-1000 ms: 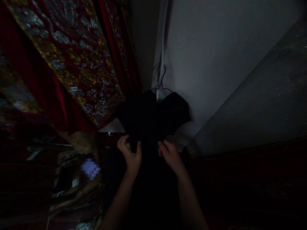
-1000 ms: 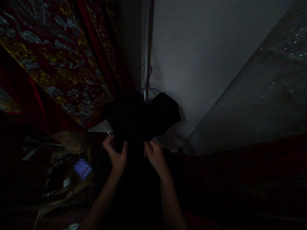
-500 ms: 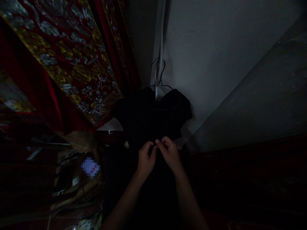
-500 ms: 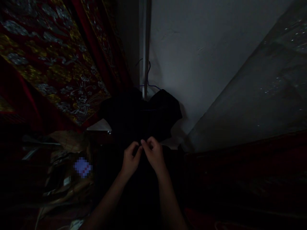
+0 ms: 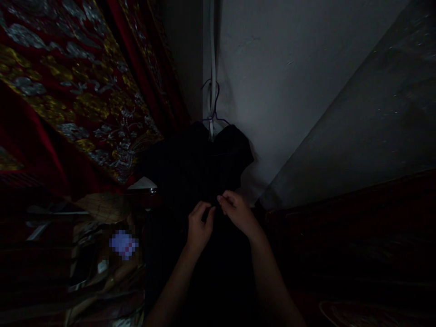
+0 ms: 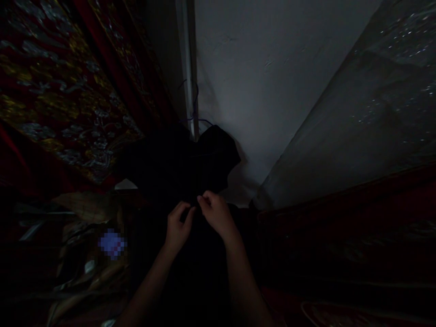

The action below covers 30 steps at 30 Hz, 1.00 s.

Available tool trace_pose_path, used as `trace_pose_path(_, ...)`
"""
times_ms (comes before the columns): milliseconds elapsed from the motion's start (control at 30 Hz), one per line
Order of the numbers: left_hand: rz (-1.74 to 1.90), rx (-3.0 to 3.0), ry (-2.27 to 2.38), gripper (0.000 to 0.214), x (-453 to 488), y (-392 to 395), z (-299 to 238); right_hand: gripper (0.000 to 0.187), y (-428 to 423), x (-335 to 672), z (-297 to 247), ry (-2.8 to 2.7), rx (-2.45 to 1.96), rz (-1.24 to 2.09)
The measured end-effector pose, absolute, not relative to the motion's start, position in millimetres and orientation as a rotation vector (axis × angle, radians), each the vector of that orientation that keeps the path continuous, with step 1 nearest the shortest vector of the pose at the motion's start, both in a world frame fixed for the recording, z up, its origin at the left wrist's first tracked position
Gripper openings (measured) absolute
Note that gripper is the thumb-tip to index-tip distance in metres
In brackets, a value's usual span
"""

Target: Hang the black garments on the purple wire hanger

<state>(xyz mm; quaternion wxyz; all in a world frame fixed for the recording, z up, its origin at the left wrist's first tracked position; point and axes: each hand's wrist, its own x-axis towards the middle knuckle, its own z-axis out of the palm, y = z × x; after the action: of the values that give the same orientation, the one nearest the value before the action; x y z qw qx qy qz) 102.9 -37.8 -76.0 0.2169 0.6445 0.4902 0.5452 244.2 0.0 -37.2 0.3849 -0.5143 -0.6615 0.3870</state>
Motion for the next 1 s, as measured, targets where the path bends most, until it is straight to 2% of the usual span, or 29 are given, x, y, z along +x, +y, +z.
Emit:
trace_pose_path(167,1.493,1.801,1.353,0.018,102,-38,-73,0.027,0,241,-34,-1.565,-1.198,1.263)
trace_pose_path(300,1.511,1.78,1.392,0.015,99,-34,-77,0.028,3,231,-27,-1.327,-1.161,1.502)
trace_pose_path(433,1.499,1.789,1.455,0.015,90,-24,-88,0.03,33,221,2,-1.134,-1.052,1.448)
trace_pose_path(567,1.447,1.775,1.493,0.019,81,-16,-103,0.028,77,220,57,-1.02,-0.908,1.392)
trace_pose_path(667,1.425,1.708,1.477,0.02,80,-10,-117,0.025,96,218,90,-1.05,-0.806,1.358)
trace_pose_path(767,1.423,1.657,1.461,0.019,81,2,-118,0.024,92,210,99,-1.139,-0.797,1.294)
trace_pose_path(867,1.502,1.64,1.407,0.019,83,19,-84,0.025,80,205,90,-1.2,-0.821,1.181)
trace_pose_path(933,1.685,1.673,1.293,0.032,83,30,-40,0.026,74,206,84,-1.248,-0.831,1.093)
trace_pose_path(1000,1.865,1.803,1.183,0.035,81,43,9,0.027,69,210,82,-1.301,-0.833,1.019)
